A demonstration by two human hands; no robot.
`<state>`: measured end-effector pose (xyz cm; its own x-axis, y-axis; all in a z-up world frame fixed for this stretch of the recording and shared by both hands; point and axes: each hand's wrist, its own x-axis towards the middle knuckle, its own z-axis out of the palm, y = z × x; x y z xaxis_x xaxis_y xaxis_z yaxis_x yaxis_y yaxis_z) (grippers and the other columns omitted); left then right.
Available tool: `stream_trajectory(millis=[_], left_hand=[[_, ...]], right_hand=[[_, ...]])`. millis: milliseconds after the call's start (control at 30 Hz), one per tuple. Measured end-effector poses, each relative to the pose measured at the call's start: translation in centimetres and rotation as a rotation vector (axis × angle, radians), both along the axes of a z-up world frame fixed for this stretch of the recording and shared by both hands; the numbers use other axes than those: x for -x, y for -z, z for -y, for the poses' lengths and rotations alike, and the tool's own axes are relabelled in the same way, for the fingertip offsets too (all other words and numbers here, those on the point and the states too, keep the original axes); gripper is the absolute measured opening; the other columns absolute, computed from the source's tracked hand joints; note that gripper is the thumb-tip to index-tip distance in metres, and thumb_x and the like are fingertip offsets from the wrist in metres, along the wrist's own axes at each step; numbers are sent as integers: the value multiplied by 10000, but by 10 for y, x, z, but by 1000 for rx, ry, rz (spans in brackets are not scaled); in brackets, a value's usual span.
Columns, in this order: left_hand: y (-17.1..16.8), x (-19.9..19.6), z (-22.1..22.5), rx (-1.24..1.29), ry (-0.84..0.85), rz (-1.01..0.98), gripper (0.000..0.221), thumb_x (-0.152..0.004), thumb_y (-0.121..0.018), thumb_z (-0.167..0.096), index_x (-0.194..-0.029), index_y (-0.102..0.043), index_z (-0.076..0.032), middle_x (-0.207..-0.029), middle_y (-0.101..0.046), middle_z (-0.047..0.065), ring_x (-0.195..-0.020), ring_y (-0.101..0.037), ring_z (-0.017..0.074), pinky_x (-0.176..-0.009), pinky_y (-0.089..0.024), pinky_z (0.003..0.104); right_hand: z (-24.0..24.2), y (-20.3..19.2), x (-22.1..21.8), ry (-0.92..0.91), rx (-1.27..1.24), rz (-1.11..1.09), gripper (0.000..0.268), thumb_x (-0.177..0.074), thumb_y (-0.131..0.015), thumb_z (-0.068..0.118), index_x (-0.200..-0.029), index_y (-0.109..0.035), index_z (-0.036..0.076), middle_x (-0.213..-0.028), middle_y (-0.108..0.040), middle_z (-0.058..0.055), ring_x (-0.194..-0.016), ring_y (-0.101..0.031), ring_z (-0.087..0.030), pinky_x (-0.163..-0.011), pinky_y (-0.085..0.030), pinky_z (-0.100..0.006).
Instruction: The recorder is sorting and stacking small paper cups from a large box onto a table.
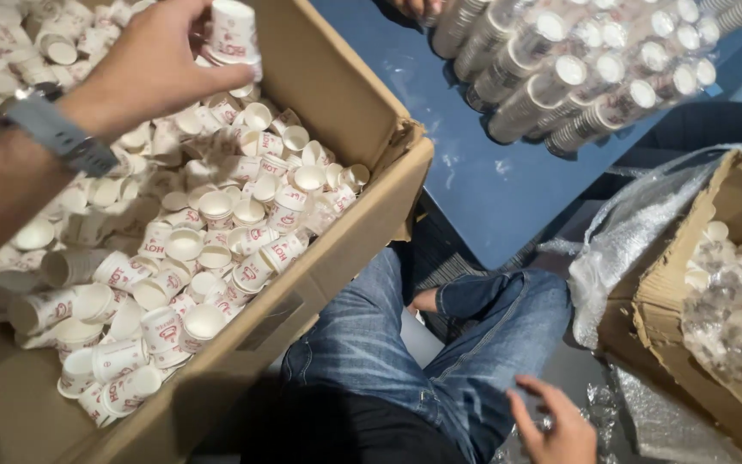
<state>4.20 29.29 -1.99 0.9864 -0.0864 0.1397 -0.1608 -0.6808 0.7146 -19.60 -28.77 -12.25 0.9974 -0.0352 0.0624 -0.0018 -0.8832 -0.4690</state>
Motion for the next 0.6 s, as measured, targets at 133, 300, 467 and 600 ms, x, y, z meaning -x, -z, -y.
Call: stream_trajectory(millis=[133, 300, 467, 600], left_hand=[[-65, 36, 113, 525, 220, -209, 403, -889, -793, -78, -1261, -645, -38, -1080, -742, 42, -952, -714, 98, -827, -601, 227], [-58, 46, 225, 809, 421, -292, 725, -779, -847, -86, -1420, -508, -69, -1149, -687, 52, -980, -685, 97, -815, -593, 245], [-21, 22, 274, 889, 546, -471, 606, -789, -838, -68, -1347, -606, -21, -1117, -700, 41, -977, -680, 90, -836, -586, 248], [-12, 18, 267, 867, 526, -625, 534, -787, -825, -62, -1278, -619, -15, -1058, -749, 56, -950, -718, 104, -835, -601, 254]], right_hand=[[-57, -91, -43, 114, -35, 215, 209, -869, -800, 84, -1067, -744, 46, -993, -762, -80, -865, -727, -158, -812, -557, -273], [-111, -133, -94, -131, -413, 436, 433, -833, -828, 18, -1229, -651, 12, -1065, -759, -83, -947, -736, -143, -874, -588, -281], [-124, -132, -125, -105, -550, 448, 620, -785, -874, 43, -1326, -575, 12, -1247, -671, -117, -1054, -712, -179, -869, -592, -283], [-122, -99, -136, -123, -722, 330, 581, -790, -861, 14, -1316, -615, 21, -1264, -675, -99, -1084, -703, -169, -877, -615, -285]])
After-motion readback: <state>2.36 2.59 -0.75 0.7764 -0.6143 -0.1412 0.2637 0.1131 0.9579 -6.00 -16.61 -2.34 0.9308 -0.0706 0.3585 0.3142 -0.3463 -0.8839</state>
